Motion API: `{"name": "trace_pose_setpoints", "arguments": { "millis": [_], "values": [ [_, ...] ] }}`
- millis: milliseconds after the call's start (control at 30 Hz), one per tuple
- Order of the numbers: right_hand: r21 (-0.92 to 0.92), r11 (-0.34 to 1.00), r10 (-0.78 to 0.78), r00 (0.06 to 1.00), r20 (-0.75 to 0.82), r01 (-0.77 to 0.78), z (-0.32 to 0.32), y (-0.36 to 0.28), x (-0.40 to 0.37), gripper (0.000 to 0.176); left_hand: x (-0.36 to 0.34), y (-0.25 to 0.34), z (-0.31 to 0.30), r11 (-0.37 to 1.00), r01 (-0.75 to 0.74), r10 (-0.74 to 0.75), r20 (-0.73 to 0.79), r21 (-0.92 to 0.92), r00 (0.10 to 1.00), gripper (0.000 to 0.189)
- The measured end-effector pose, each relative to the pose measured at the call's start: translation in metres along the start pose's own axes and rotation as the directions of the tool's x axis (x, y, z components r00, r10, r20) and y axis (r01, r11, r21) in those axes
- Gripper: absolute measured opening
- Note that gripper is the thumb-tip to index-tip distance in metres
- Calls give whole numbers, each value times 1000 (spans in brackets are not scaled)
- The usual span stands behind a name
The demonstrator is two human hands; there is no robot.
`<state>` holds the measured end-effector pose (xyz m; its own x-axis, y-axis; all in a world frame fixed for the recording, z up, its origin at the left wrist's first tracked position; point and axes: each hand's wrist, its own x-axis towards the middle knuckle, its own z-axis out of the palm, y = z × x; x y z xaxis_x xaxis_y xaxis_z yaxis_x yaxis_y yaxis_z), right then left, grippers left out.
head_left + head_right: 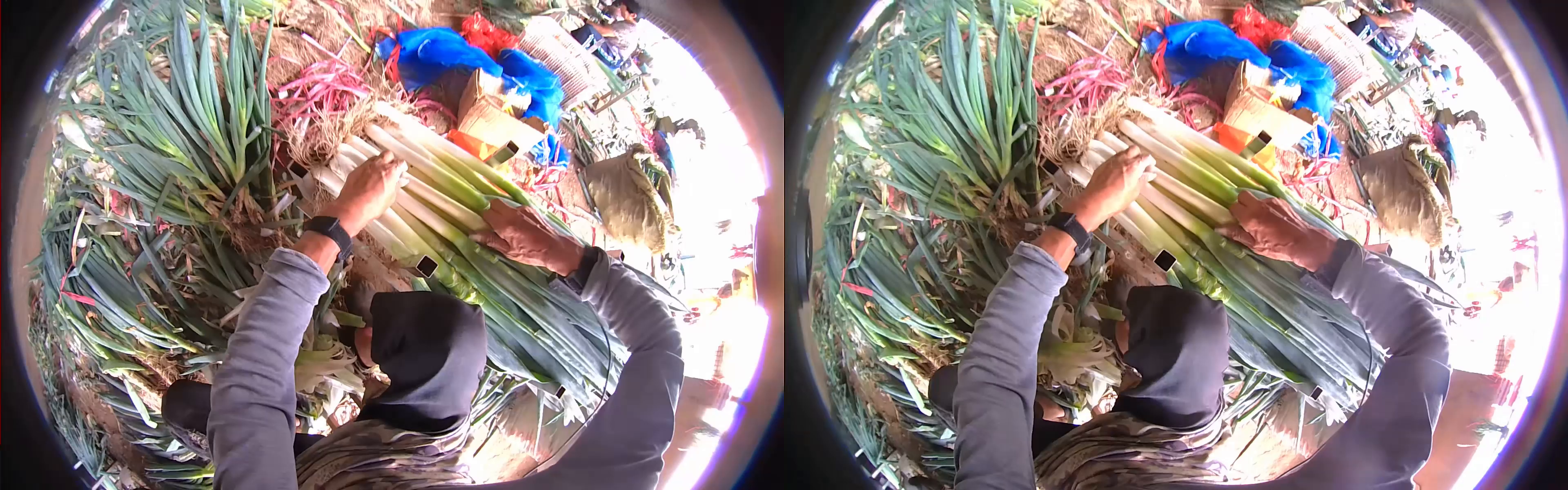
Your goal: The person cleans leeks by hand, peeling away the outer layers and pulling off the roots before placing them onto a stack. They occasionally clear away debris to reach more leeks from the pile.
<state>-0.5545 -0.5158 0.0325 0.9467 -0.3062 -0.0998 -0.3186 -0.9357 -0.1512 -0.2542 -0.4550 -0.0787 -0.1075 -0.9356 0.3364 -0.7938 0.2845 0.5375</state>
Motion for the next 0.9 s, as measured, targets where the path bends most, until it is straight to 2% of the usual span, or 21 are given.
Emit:
{"name": "trace_pose_setpoints", "arguments": {
  "millis": [100, 133, 167, 233, 267, 333, 367, 400, 433, 467, 567, 633, 667, 700, 733, 767, 800, 833, 867, 900],
  "values": [
    [40, 946, 309, 932, 190, -322, -16, 2, -20, 50, -8, -1, 1, 999, 0, -3, -65, -38, 998, 16],
    [-45, 958, 286, 928, 239, -284, -33, -3, -34, 63, -7, 4, -1, 999, 40, -40, -10, 19, 999, 10],
    [-84, 945, 328, 909, 256, -317, -38, -9, -48, 66, -7, 6, -1, 999, 52, -52, -30, -14, 998, 12],
    [-174, 911, 410, 874, 260, -375, -44, -19, -67, 71, -10, 1, 4, 999, -31, 33, -94, 15, 995, 17],
    [-189, 936, 339, 908, 247, -298, -39, -22, -71, 75, -10, -1, 6, 999, -31, 33, -105, 23, 994, 17],
    [-183, 939, 325, 924, 201, -290, -29, -33, -73, 69, -9, -1, 4, 999, -32, 37, -123, 42, 992, 19],
    [-182, 940, 320, 932, 172, -289, -25, -35, -74, 66, -5, -4, 3, 1000, -7, 9, -90, 19, 996, 19],
    [-141, 963, 238, 970, 55, -228, -22, -38, -78, 55, -3, -1, -2, 1000, 25, -25, -52, -9, 998, 20],
    [-171, 959, 238, 970, 55, -226, -17, -35, -80, 57, -6, 1, 1, 997, 65, -65, -4, -44, 998, 20],
    [-197, 954, 243, 968, 57, -228, -12, -33, -82, 59, -6, 1, 2, 992, 42, -48, -50, -118, 998, 20],
    [-233, 932, 296, 954, 51, -277, 5, -26, -83, 57, -4, -2, 3, 999, -10, 7, -60, -49, 998, 23],
    [-258, 907, 355, 934, 42, -333, 15, -22, -86, 57, -3, -4, 2, 999, -19, 19, 11, -46, 1000, 24],
    [-251, 892, 391, 920, 14, -376, 22, -19, -87, 59, -2, -4, 5, 998, -67, 67, -54, 7, 996, 18],
    [-267, 899, 363, 932, 9, -348, 23, -15, -89, 59, -2, -8, 13, 992, -111, 118, -122, 65, 986, 13],
    [-283, 907, 326, 945, 8, -311, 21, -14, -89, 59, 1, -5, 10, 982, -136, 151, -117, 130, 982, 14],
    [-294, 920, 275, 961, 15, -259, 20, -14, -89, 60, -1, 0, 9, 996, 2, 0, -14, 87, 1000, 14],
    [-234, 919, 337, 940, 51, -317, 3, -23, -84, 46, -4, 8, -2, 999, 0, -3, 53, 46, 999, 17],
    [-429, 903, 92, 988, 127, -29, -6, -16, -89, 35, -15, 16, 4, 991, -62, 32, -243, -120, 970, 23],
    [-569, 777, -165, 959, 230, 270, -6, -4, -93, 26, -30, 26, 2, 969, -124, 22, -426, -213, 904, 29],
    [-333, 936, -30, 969, 244, 113, -23, -12, -88, 25, -49, 44, -20, 970, -79, -33, -447, -229, 894, 32]
  ]
}}
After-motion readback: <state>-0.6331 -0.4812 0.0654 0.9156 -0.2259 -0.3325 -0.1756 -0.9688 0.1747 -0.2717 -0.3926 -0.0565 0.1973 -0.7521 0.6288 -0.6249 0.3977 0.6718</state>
